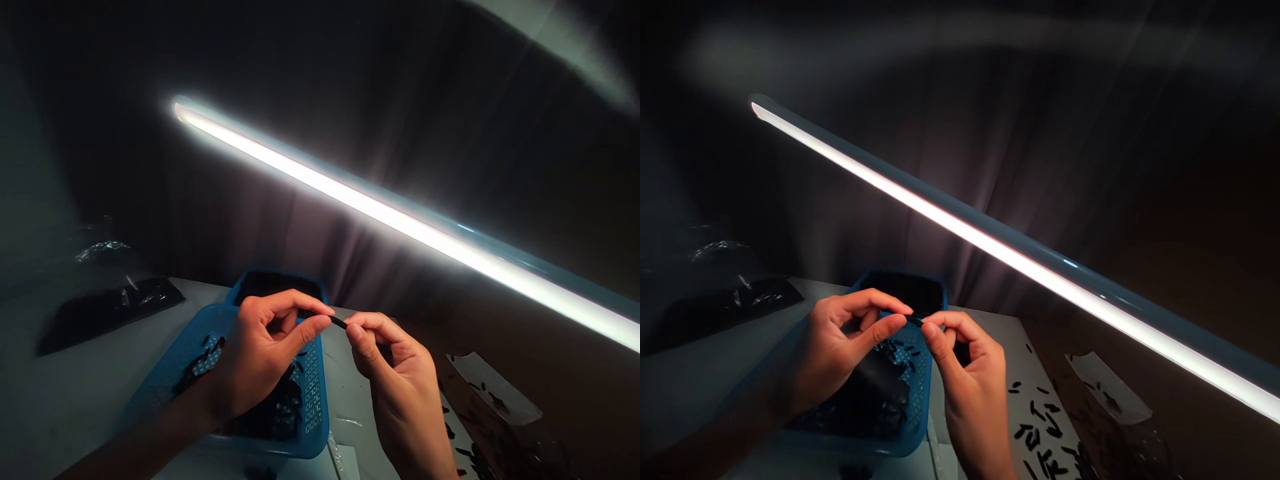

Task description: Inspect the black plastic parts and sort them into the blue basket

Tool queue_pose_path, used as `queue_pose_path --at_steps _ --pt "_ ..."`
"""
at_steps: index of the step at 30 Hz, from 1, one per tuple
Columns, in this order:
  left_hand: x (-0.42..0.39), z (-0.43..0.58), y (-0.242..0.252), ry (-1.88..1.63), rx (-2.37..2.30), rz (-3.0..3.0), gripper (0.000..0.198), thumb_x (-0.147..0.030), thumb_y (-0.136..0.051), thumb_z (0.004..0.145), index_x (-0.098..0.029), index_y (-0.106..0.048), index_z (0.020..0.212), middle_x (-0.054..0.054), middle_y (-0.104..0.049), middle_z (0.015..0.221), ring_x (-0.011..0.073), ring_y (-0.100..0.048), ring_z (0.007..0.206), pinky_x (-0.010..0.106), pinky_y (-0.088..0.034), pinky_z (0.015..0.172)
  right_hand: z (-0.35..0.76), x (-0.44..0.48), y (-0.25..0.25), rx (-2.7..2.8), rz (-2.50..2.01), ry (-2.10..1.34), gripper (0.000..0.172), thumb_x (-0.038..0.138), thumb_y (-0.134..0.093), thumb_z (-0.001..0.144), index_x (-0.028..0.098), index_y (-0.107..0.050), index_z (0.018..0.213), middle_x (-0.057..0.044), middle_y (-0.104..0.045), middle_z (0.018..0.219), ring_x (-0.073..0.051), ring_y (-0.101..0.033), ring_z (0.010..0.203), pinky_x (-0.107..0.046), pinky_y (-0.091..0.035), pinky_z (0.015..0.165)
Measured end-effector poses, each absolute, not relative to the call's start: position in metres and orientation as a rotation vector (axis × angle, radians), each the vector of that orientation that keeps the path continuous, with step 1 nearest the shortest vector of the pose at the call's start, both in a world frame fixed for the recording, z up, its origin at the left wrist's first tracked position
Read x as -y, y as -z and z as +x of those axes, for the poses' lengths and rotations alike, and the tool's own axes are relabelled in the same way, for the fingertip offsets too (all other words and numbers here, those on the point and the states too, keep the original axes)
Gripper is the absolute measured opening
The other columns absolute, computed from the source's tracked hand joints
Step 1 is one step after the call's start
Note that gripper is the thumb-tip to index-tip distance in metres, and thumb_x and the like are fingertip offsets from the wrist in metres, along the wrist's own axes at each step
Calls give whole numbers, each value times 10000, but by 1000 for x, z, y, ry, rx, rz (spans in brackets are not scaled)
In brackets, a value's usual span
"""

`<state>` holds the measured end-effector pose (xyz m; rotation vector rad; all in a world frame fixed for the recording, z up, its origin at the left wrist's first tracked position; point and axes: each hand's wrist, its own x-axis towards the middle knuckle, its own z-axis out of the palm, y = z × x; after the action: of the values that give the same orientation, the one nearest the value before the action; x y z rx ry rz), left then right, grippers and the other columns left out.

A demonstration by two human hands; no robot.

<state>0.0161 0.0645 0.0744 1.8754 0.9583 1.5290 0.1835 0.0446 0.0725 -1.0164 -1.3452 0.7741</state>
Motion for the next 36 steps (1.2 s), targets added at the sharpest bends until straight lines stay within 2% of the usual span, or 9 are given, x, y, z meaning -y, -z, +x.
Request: queue_pose_path --at_steps 5,10,12,15,18,25,28,31,36 --pt "-71 17 -77 -1605 -1210 1811 174 -351 -674 867 -195 -747 891 -90 -249 512 76 -268 473 193 -276 471 183 -56 -65 1167 -958 -1079 292 480 -697 842 188 -696 829 70 -280 563 -99 -178 529 -252 -162 470" --pt "-73 22 -70 -1392 -1174 2047 224 -357 -722 837 -207 -722 1005 -109 -269 490 77 -282 443 194 -286 471 180 -69 -60 656 -781 -1570 266 434 -660 858 168 -644 864 63 -323 596 -92 -207 517 -216 -199 452" --pt "-69 25 -63 -1222 -1064 2314 214 -334 -754 818 -215 -724 994 -97 -407 502 83 -393 458 201 -322 499 179 -70 -59 490 -782 -1669 273 437 -640 864 164 -629 875 50 -353 617 -96 -278 517 -207 -239 452" --pt "-66 29 -51 -1066 -978 2660 193 -263 -733 847 -230 -706 1035 -34 -687 713 137 -614 617 232 -387 600 176 -68 -58 415 -798 -1744 344 499 -574 891 161 -633 913 14 -440 691 -112 -374 543 -211 -304 466" --pt "-68 29 -43 -976 -964 2819 103 -229 -664 902 -244 -691 1001 -29 -750 846 175 -678 692 259 -384 614 174 -64 -58 426 -777 -1773 412 548 -530 901 154 -647 920 -17 -495 763 -121 -410 572 -219 -351 494" --pt "-73 32 -42 -1157 -964 2733 112 -172 -606 893 -173 -715 868 4 -700 711 147 -599 578 258 -372 573 170 -65 -54 454 -725 -1768 373 476 -560 913 127 -687 888 -46 -526 800 -148 -472 682 -235 -423 595" --pt "-73 32 -52 -1277 -1008 2347 128 -198 -629 876 -195 -756 891 -60 -500 522 87 -412 457 222 -328 509 168 -67 -52 485 -696 -1766 228 363 -671 867 138 -681 831 -35 -531 799 -140 -466 695 -227 -410 598" --pt "-76 27 -62 -1358 -1036 1950 154 -307 -653 880 -199 -763 880 -84 -274 494 79 -273 461 207 -261 469 167 -66 -51 567 -688 -1777 193 321 -740 823 149 -663 783 7 -453 715 -115 -370 620 -214 -340 534" --pt "-80 22 -66 -1441 -852 1606 224 -400 -682 868 -197 -757 929 -67 -349 538 80 -286 524 203 -260 493 167 -57 -59 861 -664 -1616 244 401 -723 848 172 -647 813 46 -311 667 -120 -223 606 -228 -256 521"
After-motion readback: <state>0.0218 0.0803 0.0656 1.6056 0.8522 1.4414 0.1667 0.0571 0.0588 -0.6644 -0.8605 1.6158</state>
